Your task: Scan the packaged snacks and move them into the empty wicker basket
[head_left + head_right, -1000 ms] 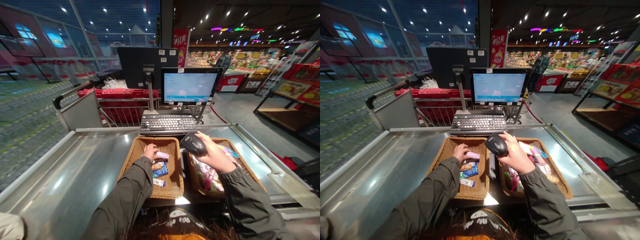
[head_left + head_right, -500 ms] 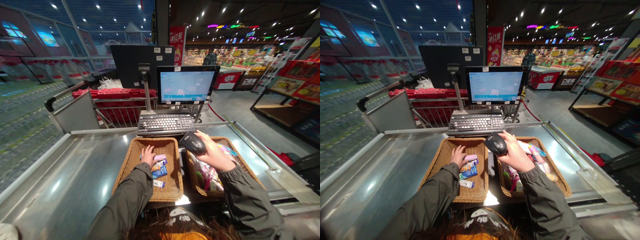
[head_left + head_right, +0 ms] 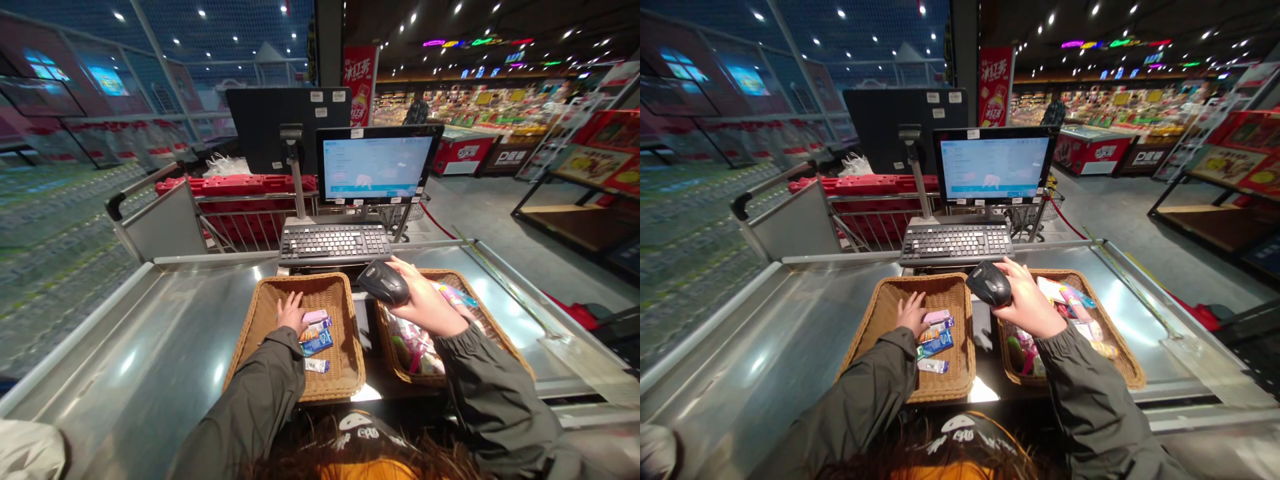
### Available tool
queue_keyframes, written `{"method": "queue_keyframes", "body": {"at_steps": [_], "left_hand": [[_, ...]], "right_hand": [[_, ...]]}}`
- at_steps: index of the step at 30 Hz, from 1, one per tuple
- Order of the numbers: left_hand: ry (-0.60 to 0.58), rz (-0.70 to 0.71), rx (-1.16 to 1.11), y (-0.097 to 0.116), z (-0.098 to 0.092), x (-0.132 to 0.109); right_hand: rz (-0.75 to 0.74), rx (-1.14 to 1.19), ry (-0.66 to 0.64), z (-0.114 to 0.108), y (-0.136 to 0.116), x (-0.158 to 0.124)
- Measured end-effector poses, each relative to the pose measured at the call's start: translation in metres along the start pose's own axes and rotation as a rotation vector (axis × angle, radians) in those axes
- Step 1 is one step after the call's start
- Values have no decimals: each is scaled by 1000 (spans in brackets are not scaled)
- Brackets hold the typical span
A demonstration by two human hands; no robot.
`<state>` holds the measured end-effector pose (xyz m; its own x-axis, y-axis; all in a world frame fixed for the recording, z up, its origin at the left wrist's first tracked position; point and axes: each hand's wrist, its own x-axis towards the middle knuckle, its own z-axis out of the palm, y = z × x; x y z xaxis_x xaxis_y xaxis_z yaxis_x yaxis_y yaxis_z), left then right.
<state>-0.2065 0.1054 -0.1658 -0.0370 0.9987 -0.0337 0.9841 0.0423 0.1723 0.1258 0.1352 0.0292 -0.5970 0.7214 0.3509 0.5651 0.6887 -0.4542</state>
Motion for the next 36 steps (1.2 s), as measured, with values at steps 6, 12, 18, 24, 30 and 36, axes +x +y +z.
{"method": "queue_keyframes", "body": {"at_steps": [6,12,18,24,30,36], "left_hand": [[-1,-41,-9,21,-22,12],[43,133,-105,80,-74,22],[134,499,-246,171,-97,2],[92,638,-172,246,-73,-8],[30,544,-146,281,-51,2],[5,470,-134,302,-33,0]], "right_hand": [[-2,-26,42,-10,3,-9],[52,-57,104,-30,16,-26],[90,-94,202,-50,33,-47],[153,-100,223,-71,43,-66],[191,-115,210,-82,56,-83],[199,-118,171,-87,64,-91]]}}
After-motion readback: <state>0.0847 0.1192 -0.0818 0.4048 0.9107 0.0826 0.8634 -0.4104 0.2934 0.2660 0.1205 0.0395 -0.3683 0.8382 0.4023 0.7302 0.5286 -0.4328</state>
